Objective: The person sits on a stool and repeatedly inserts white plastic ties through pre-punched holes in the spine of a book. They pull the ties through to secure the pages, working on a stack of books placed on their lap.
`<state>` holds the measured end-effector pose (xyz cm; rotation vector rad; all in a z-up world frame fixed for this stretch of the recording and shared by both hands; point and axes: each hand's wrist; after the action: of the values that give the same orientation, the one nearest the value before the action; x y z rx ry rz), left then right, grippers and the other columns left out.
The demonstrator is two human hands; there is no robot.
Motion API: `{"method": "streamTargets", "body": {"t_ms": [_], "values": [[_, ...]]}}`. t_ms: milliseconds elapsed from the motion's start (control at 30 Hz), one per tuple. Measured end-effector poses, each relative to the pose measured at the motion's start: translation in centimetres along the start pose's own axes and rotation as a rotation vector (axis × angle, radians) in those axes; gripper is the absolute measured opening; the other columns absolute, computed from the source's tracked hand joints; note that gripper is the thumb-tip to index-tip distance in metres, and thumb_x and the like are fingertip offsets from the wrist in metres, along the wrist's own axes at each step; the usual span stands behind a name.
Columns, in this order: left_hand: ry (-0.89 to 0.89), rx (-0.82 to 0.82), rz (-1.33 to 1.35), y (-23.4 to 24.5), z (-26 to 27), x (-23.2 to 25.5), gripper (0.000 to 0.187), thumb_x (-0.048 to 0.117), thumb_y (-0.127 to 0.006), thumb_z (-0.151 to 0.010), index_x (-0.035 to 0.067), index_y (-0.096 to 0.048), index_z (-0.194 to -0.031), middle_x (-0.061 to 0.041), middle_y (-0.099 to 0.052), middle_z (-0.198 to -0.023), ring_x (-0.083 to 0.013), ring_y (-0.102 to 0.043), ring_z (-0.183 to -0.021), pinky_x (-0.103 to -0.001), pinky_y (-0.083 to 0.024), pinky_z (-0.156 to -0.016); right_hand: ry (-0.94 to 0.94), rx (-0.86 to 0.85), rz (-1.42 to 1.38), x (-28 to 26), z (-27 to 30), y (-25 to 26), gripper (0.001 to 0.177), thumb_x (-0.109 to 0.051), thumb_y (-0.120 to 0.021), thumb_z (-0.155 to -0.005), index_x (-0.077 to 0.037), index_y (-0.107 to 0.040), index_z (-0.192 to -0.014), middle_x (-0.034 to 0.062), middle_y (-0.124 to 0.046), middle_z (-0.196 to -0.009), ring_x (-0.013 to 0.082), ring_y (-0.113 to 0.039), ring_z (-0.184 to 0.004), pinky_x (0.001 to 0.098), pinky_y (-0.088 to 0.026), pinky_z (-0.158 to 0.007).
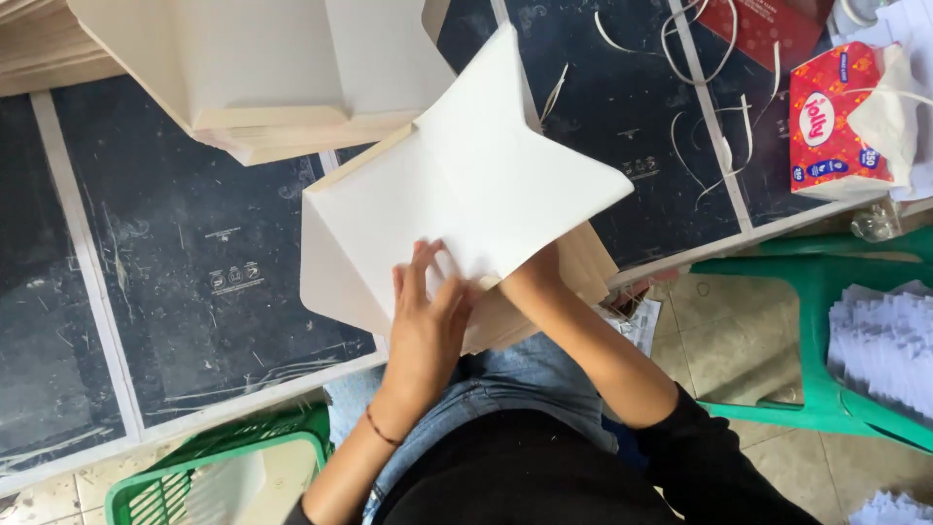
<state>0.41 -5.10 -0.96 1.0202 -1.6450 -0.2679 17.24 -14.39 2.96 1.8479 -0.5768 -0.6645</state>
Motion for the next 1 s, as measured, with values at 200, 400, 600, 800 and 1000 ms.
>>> {"method": "streamTargets", "body": {"t_ms": [200,400,600,800,1000], "values": [[0.033,0.041,-0.201,-1.6,0.5,0.1,0.023,0.022,-0.06,-0.111,0.008,-0.065,-0.129,-0.013,-0.06,-0.149,-0.0359,-0.046,-0.156,-0.072,-0.026,-0.126,0.031,0.398,0.035,9.6,-4.0,5.5,0.052,-0.006,-0.082,-0.112,-0.029,-0.067,-0.156,-0.003,-0.086,-0.118,0.0206,-0.081,-0.098,0.0381,-0.062,-0.076],[-0.023,0.078,-0.427,-1.5,-0.2,-0.3,0.053,0.033,-0.067,-0.11,0.031,-0.054,-0.161,-0.012,-0.055,-0.144,-0.0332,-0.053,-0.146,-0.067,-0.031,-0.126,0.22,0.109,0.061,3.2,-6.4,6.1,0.029,-0.019,-0.073,-0.113,-0.023,-0.077,-0.142,0.0037,-0.066,-0.103,0.021,-0.055,-0.056,0.0365,-0.043,-0.037],[-0.014,0.046,-0.46,-1.5,-0.3,-0.5,0.053,0.038,-0.068,-0.108,0.04,-0.054,-0.16,-0.012,-0.048,-0.163,-0.0382,-0.043,-0.156,-0.072,-0.031,-0.125,0.245,-0.155,0.244,2.8,-9.2,-5.5,0.041,-0.023,-0.065,-0.105,-0.022,-0.067,-0.145,0.0167,-0.065,-0.125,0.0441,-0.072,-0.063,0.0571,-0.055,-0.054],[-0.006,0.027,-0.405,-1.2,-0.1,-0.8,0.052,0.04,-0.065,-0.109,0.04,-0.055,-0.16,-0.009,-0.05,-0.164,-0.0375,-0.044,-0.156,-0.072,-0.026,-0.127,0.208,0.06,-0.008,2.9,-11.2,2.6,0.032,-0.02,-0.069,-0.11,-0.027,-0.077,-0.14,0.003,-0.061,-0.096,0.0255,-0.053,-0.049,0.0433,-0.041,-0.037],[-0.01,-0.02,-0.353,-0.2,-0.4,-0.9,0.05,0.04,-0.064,-0.111,0.038,-0.054,-0.159,-0.01,-0.047,-0.166,-0.0376,-0.04,-0.158,-0.075,-0.027,-0.125,0.4,-0.053,0.097,2.9,-1.2,10.0,0.02,-0.021,-0.068,-0.118,-0.016,-0.078,-0.135,0.0003,-0.064,-0.086,0.0065,-0.043,-0.047,0.0196,-0.034,-0.036]]}}
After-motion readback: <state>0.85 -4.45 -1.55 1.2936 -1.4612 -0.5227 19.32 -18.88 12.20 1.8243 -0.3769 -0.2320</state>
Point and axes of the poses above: each hand's wrist, its own z-axis away from the middle knuckle, its own y-axis out of the back of the hand, x = y × z
